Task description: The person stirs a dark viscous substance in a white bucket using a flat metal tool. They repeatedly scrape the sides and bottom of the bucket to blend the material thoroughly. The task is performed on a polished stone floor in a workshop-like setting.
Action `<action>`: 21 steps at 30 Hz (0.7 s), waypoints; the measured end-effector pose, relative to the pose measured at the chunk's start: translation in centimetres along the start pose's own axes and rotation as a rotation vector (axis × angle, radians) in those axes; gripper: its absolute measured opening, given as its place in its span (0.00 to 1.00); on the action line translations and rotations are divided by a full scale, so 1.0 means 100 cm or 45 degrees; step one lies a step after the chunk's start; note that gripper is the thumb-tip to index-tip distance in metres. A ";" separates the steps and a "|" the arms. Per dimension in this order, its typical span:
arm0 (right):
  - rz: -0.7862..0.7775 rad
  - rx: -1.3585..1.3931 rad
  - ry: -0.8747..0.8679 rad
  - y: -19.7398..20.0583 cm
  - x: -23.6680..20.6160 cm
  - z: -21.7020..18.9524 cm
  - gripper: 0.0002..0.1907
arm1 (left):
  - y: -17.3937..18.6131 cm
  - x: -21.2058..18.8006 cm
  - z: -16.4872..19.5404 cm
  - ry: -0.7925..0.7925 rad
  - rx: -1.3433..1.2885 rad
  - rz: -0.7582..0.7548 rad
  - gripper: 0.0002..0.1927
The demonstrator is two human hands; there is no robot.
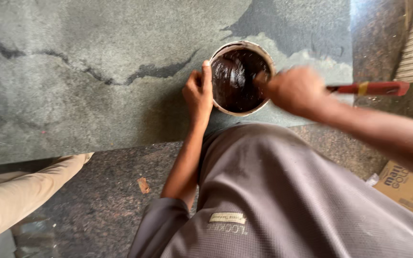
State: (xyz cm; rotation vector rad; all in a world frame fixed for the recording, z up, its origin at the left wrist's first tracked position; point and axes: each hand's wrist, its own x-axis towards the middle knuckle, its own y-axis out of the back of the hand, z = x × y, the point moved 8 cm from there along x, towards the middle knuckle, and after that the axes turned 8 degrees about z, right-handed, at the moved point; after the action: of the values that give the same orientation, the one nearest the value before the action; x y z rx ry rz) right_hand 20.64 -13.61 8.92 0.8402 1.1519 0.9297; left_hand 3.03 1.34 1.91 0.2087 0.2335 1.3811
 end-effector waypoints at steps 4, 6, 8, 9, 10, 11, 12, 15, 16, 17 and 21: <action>0.433 0.768 0.310 0.032 -0.006 0.001 0.20 | 0.000 -0.001 0.001 -0.021 -0.011 -0.013 0.30; 0.149 0.294 -0.096 0.012 -0.003 0.017 0.20 | -0.001 -0.001 0.001 -0.002 -0.055 -0.030 0.29; 0.066 0.015 -0.160 0.012 0.001 0.011 0.21 | 0.002 0.001 0.003 -0.035 -0.022 0.014 0.29; 0.082 -0.032 -0.041 0.014 0.003 -0.007 0.20 | 0.001 0.001 0.005 -0.047 -0.012 0.014 0.29; 0.090 -0.097 0.080 0.017 0.003 -0.015 0.20 | 0.000 0.001 0.005 -0.041 -0.024 0.003 0.29; 0.064 0.017 0.094 0.019 0.003 -0.011 0.20 | -0.001 0.001 0.005 -0.030 -0.032 -0.005 0.29; 0.037 0.145 0.115 0.021 0.002 -0.008 0.21 | 0.000 0.001 0.004 -0.016 -0.023 -0.012 0.30; 0.189 0.333 -0.097 0.039 0.001 0.016 0.22 | -0.001 0.001 0.002 0.003 -0.034 -0.028 0.30; 0.296 0.348 -0.211 0.048 0.002 0.026 0.22 | 0.000 0.001 0.001 0.018 -0.020 -0.012 0.30; 0.150 0.215 -0.158 0.040 0.007 0.018 0.22 | 0.000 0.003 -0.001 0.031 0.000 0.000 0.30; 0.002 0.391 0.057 0.035 0.001 -0.013 0.23 | -0.001 0.003 -0.004 0.006 -0.046 0.016 0.29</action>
State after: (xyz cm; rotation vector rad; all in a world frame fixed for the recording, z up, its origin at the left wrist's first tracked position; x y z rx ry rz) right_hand 18.85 -12.03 11.79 1.0715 1.3541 0.7859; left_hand 3.08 1.63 1.51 0.1771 0.2118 1.3971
